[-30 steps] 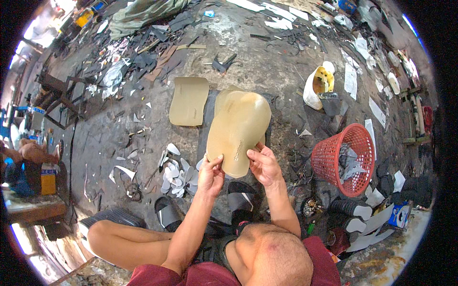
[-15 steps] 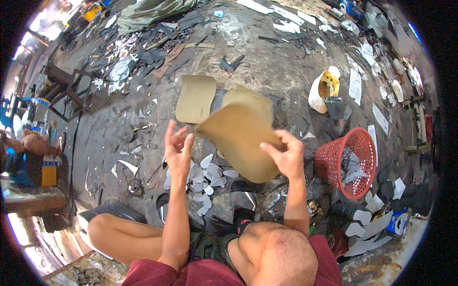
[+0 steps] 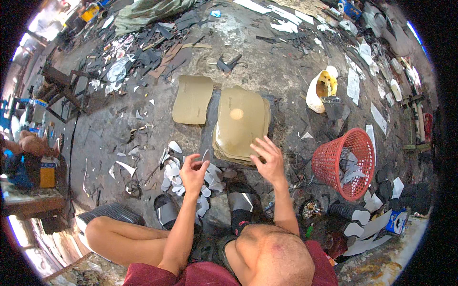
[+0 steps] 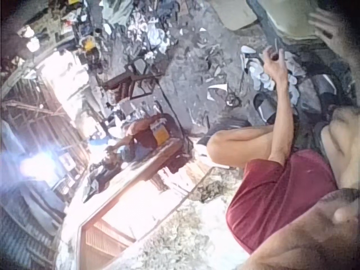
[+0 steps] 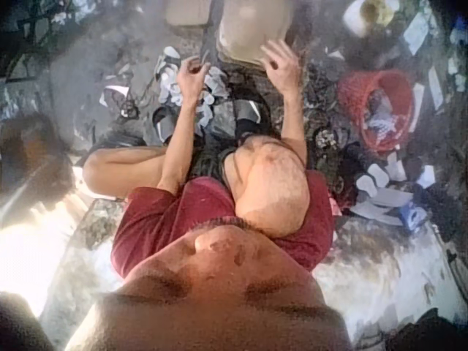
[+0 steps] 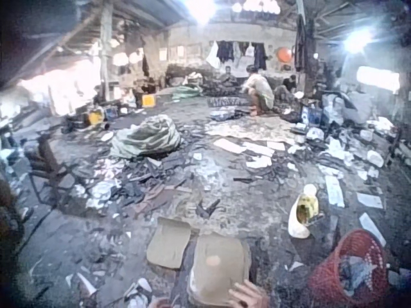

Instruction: The person sits on the floor and sorts small grey shoe insoles from a red basket, placing them onto a stack of larger beige insoles. The person handles the insoles one by one, arranging them on the stack.

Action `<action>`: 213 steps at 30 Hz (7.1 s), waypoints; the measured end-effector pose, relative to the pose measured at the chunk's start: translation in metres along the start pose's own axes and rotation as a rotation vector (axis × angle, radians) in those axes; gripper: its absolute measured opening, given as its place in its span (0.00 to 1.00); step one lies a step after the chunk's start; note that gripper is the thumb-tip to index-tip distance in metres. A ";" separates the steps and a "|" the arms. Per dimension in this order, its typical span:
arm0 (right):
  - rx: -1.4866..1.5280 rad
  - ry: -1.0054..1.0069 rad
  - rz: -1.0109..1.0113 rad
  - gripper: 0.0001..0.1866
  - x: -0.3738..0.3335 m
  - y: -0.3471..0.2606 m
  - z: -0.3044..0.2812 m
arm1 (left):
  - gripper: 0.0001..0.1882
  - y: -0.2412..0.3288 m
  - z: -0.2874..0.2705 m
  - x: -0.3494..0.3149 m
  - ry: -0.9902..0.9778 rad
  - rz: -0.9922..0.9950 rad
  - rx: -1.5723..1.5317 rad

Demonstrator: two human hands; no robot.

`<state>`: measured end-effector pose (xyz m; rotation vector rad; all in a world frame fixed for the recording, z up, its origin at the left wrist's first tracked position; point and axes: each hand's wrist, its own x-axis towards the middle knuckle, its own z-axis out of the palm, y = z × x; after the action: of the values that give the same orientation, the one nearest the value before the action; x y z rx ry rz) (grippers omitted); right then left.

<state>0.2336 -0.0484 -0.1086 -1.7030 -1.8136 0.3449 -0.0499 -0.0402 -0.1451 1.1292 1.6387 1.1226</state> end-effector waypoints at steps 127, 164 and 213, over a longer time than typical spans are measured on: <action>-0.099 -0.091 -0.176 0.14 0.007 -0.015 0.009 | 0.28 -0.034 0.030 0.153 0.403 -0.290 -0.512; 0.793 0.273 0.517 0.12 0.001 -0.059 0.010 | 0.23 0.050 0.006 -0.052 -0.135 0.073 -0.160; 0.242 -0.108 0.048 0.17 -0.016 -0.049 -0.022 | 0.09 0.043 0.034 -0.059 -0.260 -0.120 -0.342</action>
<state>0.2071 -0.0749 -0.0677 -1.5868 -1.7291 0.6610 0.0062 -0.0816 -0.1044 0.9001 1.2405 1.0788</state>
